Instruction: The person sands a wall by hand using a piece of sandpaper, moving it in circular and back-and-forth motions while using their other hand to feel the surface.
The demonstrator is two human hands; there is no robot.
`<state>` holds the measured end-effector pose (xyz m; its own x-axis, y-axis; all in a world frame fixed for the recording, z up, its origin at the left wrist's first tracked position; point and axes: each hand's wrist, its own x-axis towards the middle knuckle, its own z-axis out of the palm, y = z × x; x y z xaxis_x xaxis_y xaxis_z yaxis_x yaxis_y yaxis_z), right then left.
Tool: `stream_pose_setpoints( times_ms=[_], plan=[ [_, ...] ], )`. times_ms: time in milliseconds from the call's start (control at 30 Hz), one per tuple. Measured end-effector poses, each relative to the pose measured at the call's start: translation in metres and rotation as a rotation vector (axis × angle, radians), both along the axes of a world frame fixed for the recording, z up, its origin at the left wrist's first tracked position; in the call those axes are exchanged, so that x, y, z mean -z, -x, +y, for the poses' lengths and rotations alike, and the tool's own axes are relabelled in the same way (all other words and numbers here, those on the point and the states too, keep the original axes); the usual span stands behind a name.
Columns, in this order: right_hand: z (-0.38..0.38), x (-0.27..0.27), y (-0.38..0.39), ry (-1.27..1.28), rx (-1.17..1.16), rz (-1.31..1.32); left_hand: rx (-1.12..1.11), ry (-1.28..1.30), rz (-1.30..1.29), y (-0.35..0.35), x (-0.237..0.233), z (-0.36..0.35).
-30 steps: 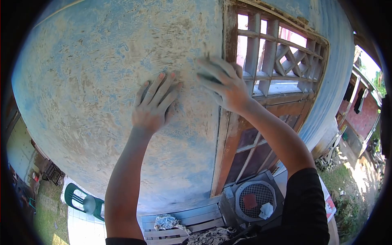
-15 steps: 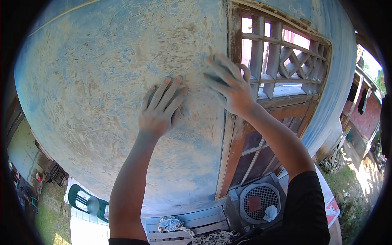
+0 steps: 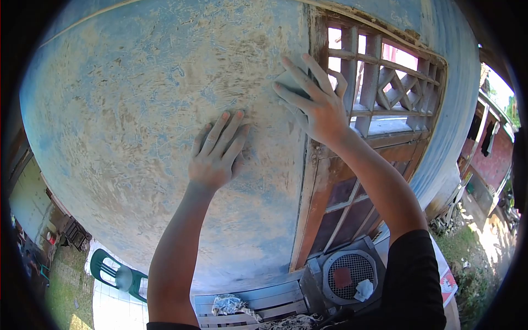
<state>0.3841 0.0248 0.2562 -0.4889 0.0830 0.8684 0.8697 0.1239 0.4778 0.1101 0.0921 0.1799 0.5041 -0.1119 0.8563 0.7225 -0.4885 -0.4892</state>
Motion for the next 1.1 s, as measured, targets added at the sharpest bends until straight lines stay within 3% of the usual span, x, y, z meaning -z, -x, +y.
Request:
stream_pose_setpoints(
  times_ms=[100,167,200,267,400,467,633,700,800,933,1000,1067,1100],
  plan=[
    [0.014,0.035,0.004,0.062,-0.077,-0.001,-0.004,-0.005,-0.002,0.001,0.002,0.000],
    [0.014,0.052,-0.002,0.156,-0.052,-0.280,-0.017,-0.004,-0.013,0.001,0.003,-0.001],
    [0.014,0.055,-0.009,0.159,-0.052,-0.281,-0.028,0.000,-0.024,0.001,0.004,-0.001],
    [0.017,0.057,-0.024,0.235,-0.117,-0.599,-0.019,0.004,-0.027,0.001,0.006,-0.002],
    [0.008,-0.011,-0.029,0.043,-0.029,-0.428,-0.003,-0.025,-0.046,0.000,0.007,0.002],
    [-0.006,-0.028,-0.023,-0.052,0.075,-0.080,-0.010,-0.018,-0.041,0.000,0.006,0.001],
    [0.016,0.049,-0.005,0.097,-0.006,-0.094,-0.019,-0.009,-0.026,0.001,0.006,0.001],
    [0.014,0.072,0.002,0.318,-0.114,-0.404,-0.022,-0.012,-0.026,0.001,0.005,0.000],
    [0.009,0.051,-0.007,0.425,-0.085,-0.596,0.008,0.020,-0.001,0.003,0.006,0.000],
    [0.007,0.013,-0.009,0.270,-0.053,-0.402,-0.003,0.016,0.003,0.002,0.006,0.001],
    [0.004,0.011,-0.010,-0.041,0.060,-0.049,-0.001,0.001,-0.007,0.002,0.007,0.001],
    [0.004,0.030,0.002,-0.079,0.141,-0.057,0.002,0.001,-0.004,0.003,0.006,0.000],
    [0.014,0.047,0.004,-0.011,0.043,-0.109,0.004,0.001,-0.003,0.002,0.006,0.000]
  ],
)
